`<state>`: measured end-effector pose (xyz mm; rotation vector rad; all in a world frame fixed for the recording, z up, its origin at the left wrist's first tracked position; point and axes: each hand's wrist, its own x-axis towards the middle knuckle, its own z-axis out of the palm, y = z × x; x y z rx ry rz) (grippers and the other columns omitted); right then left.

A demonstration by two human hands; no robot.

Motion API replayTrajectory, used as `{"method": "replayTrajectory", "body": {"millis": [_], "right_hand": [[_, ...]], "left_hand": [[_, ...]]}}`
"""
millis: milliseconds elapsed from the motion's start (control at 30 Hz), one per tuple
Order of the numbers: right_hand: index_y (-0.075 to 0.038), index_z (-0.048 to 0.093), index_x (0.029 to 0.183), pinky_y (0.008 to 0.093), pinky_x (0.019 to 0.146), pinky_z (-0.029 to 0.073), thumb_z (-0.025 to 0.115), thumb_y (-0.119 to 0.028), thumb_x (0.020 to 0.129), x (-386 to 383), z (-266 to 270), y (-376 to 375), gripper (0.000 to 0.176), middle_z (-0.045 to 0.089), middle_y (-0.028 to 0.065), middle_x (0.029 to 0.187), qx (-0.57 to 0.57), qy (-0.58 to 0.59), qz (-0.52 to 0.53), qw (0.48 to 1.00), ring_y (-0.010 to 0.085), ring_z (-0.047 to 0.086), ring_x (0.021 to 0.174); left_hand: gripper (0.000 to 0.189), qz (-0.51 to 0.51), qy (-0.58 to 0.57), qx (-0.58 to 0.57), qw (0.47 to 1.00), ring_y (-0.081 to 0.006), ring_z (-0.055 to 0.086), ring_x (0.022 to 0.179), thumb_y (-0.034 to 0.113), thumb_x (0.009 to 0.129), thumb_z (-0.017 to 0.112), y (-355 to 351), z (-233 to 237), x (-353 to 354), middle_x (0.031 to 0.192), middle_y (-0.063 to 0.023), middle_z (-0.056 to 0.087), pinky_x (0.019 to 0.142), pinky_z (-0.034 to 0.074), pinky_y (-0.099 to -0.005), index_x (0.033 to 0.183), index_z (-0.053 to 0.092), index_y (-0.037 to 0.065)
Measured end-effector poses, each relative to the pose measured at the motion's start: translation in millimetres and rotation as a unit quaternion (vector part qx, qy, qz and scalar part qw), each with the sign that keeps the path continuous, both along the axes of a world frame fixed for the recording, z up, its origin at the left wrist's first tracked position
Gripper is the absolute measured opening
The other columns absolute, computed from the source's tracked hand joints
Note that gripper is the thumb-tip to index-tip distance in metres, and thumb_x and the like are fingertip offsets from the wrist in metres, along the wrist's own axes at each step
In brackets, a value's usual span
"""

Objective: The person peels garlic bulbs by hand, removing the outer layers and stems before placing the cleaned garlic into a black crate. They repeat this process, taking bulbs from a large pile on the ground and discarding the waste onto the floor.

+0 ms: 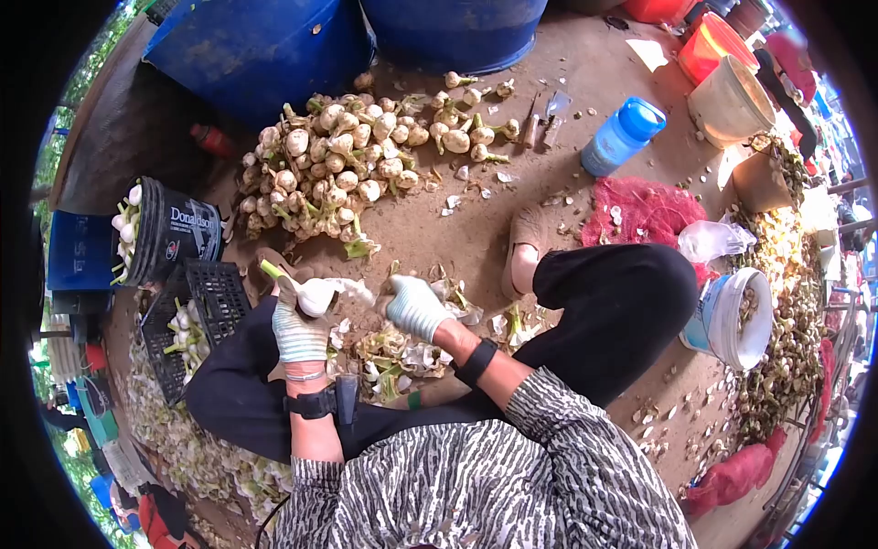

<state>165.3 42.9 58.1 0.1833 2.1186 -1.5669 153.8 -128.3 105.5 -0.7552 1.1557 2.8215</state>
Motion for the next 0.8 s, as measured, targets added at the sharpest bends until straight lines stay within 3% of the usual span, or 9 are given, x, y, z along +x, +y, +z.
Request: {"method": "replayTrajectory", "body": {"millis": [67,167,233,333,367,467,567,700,800], "right_hand": [[-0.001,0.061,0.081,0.0392,0.068,0.047,0.059,-0.025,0.071,10,1,-10,0.025,0.061,0.0209,0.075,0.074,0.083,0.087,0.99,0.035,0.06,0.077],[-0.003,0.062,0.08,0.0414,0.067,0.048,0.059,-0.03,0.074,20,5,-3,0.028,0.062,0.0205,0.077,0.215,0.029,0.247,0.944,0.0352,0.061,0.076],[-0.003,0.062,0.083,0.0417,0.067,0.048,0.059,-0.027,0.074,29,-12,-6,0.026,0.062,0.0195,0.077,0.2,0.067,0.329,0.92,0.0342,0.061,0.075],[-0.002,0.061,0.086,0.0397,0.07,0.047,0.054,-0.013,0.069,24,-6,-14,0.021,0.062,0.0197,0.08,0.024,0.092,0.251,0.963,0.0352,0.06,0.078],[-0.002,0.059,0.091,0.041,0.071,0.046,0.052,-0.009,0.069,20,-3,-14,0.024,0.061,0.02,0.081,-0.036,0.096,0.201,0.974,0.0352,0.059,0.081],[-0.007,0.057,0.103,0.0415,0.073,0.047,0.049,-0.007,0.071,7,-8,-4,0.033,0.056,0.0204,0.103,0.115,0.107,0.268,0.951,0.0356,0.057,0.09],[-0.01,0.058,0.105,0.0409,0.079,0.047,0.051,-0.015,0.073,-6,-53,9,0.034,0.054,0.0211,0.107,0.263,0.024,0.314,0.912,0.0345,0.057,0.093],[-0.002,0.057,0.102,0.0402,0.081,0.046,0.053,-0.018,0.073,-69,-91,49,0.034,0.057,0.0223,0.103,0.276,-0.077,0.089,0.954,0.0336,0.057,0.096],[-0.002,0.054,0.099,0.0424,0.077,0.046,0.052,-0.016,0.073,-114,-139,88,0.03,0.059,0.0238,0.093,0.4,0.049,-0.139,0.905,0.0351,0.058,0.088]], "left_hand": [[0.038,0.008,-0.001,0.025,1.0,-0.0197,0.059,0.073,0.035,0.078,0.063,-7,4,-2,0.081,-0.0098,0.06,0.066,0.051,-0.0326,0.091,0.056,0.001],[0.033,-0.033,0.092,0.093,0.991,-0.022,0.057,0.071,0.038,0.079,0.061,-31,-9,-16,0.083,-0.0076,0.058,0.063,0.048,-0.0341,0.087,0.055,0.006],[0.029,-0.057,0.114,0.052,0.99,-0.0236,0.057,0.072,0.035,0.081,0.058,-51,-23,-25,0.078,-0.007,0.058,0.064,0.048,-0.0365,0.081,0.056,0.006],[0.034,-0.074,-0.047,0.16,0.983,-0.0268,0.06,0.079,0.04,0.08,0.056,-42,-32,-28,0.085,-0.0106,0.063,0.067,0.05,-0.0429,0.078,0.061,0.006],[0.041,-0.064,-0.075,0.215,0.972,-0.0266,0.06,0.086,0.043,0.077,0.06,-29,-34,-23,0.092,-0.0113,0.063,0.069,0.051,-0.0442,0.092,0.061,0.005],[0.059,-0.015,-0.163,0.197,0.967,-0.0272,0.06,0.08,0.061,0.068,0.059,2,-55,-20,0.091,-0.011,0.064,0.071,0.048,-0.0466,0.088,0.063,0.005],[0.052,-0.109,-0.214,0.197,0.951,-0.0267,0.06,0.079,0.054,0.072,0.06,4,-90,-22,0.084,-0.011,0.064,0.069,0.048,-0.0465,0.09,0.062,0.006],[0.039,-0.186,-0.223,0.129,0.948,-0.0283,0.06,0.073,0.043,0.077,0.06,15,-105,-18,0.081,-0.0117,0.064,0.062,0.049,-0.0424,0.084,0.061,0.005],[0.039,-0.221,-0.248,0.137,0.933,-0.029,0.06,0.075,0.042,0.078,0.059,11,-124,-14,0.085,-0.013,0.063,0.062,0.049,-0.0408,0.085,0.061,0.004]]}}
